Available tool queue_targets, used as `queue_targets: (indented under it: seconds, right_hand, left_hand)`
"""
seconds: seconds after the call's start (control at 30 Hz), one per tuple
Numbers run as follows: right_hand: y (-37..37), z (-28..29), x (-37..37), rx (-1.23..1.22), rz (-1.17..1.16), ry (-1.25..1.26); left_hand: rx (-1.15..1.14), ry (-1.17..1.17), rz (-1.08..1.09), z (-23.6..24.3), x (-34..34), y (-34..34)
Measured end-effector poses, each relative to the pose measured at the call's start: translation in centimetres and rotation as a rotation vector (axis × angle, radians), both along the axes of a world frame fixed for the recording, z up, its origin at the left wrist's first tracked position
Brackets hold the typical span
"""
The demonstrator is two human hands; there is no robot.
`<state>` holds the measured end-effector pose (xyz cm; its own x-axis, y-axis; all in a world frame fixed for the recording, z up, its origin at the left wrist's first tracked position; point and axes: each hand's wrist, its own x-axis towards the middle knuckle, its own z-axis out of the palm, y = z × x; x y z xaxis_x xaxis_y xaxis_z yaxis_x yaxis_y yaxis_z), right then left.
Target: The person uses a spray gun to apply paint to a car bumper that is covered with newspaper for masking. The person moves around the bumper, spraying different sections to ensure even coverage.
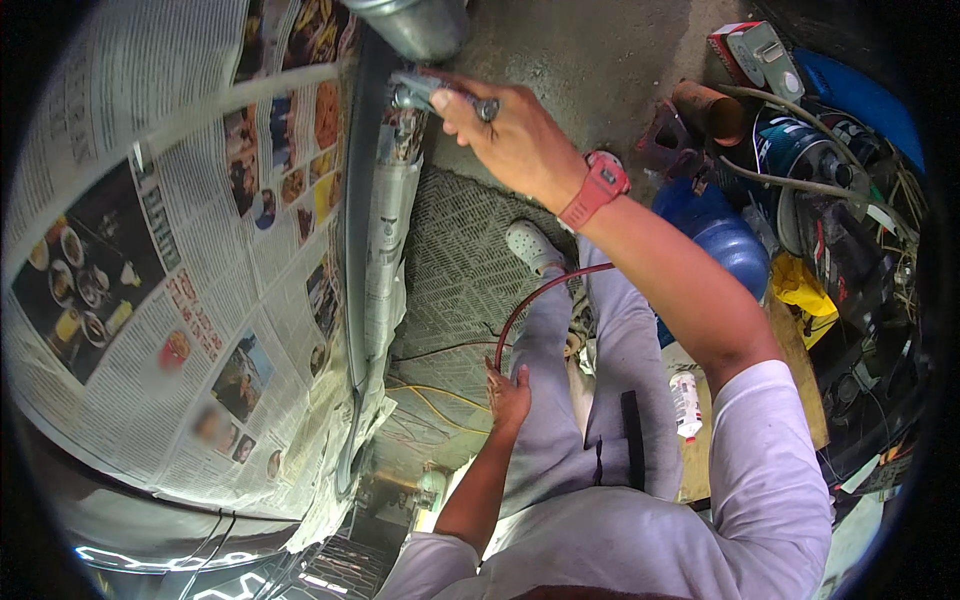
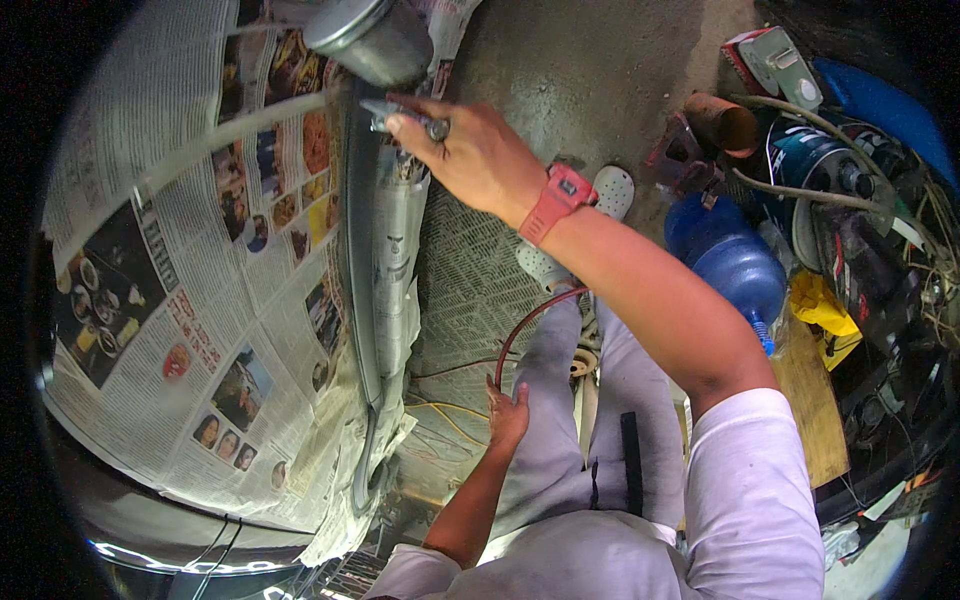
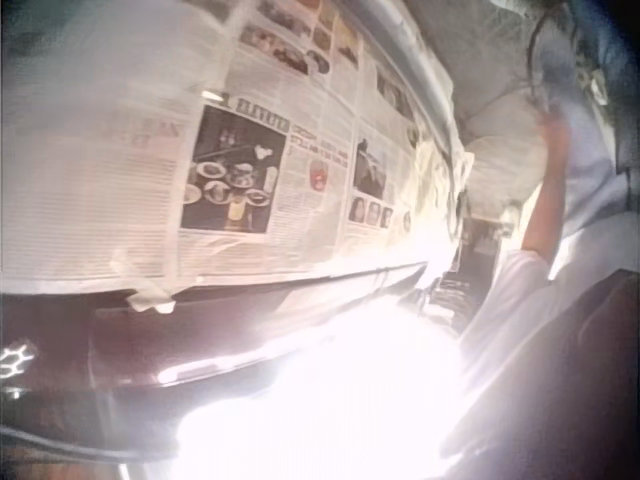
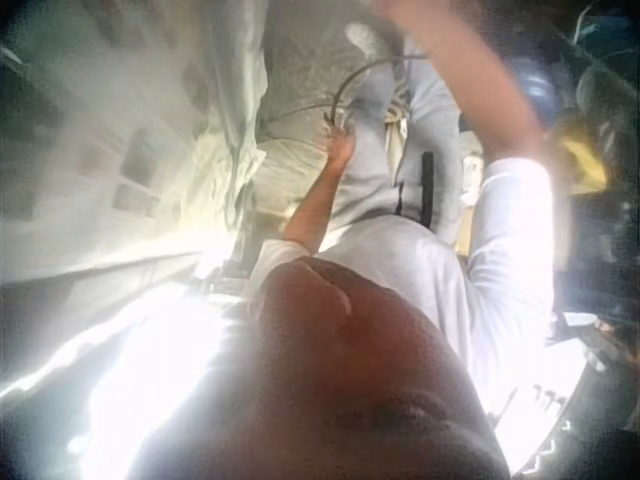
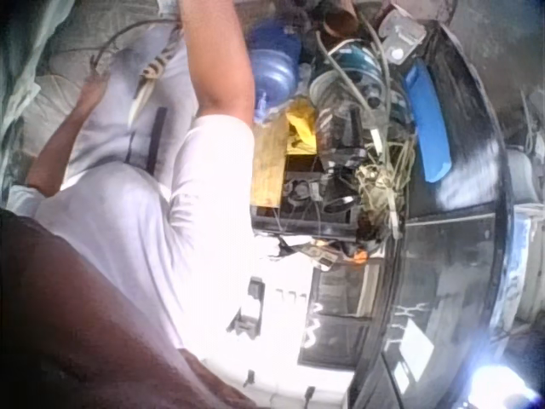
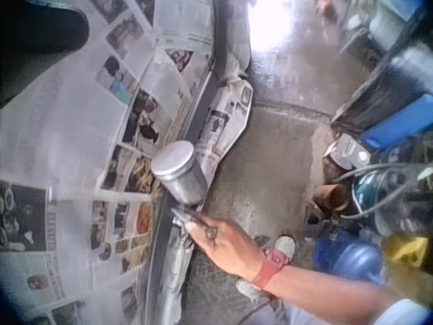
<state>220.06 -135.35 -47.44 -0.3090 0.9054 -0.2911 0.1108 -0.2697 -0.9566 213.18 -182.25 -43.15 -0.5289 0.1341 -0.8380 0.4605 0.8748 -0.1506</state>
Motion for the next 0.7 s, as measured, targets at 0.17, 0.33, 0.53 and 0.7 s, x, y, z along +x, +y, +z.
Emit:
queue_targets:
  seconds: [0.17,0.33,0.53,0.7]
  right_hand:
    - [-6.3,2.2,-2.6,-0.082,0.211,-0.009]
    - [-13.1,1.4,-5.3,-0.115,0.268,0.078]
    - [-14.0,-2.7,-4.8,-0.215,0.216,-0.014]
    - [-11.0,-7.9,-2.0,-0.074,-0.257,0.019]
  left_hand:
    - [0.015,-0.02,-0.003,-0.9,-1.1,-3.9]
    - [-0.109,-0.032,0.051,-0.3,-2.0,-3.5]
    - [-0.063,-0.062,-0.066,-1.4,-1.3,-3.5]
    - [-0.052,0.028,-0.069,-3.4,-1.7,-3.2]
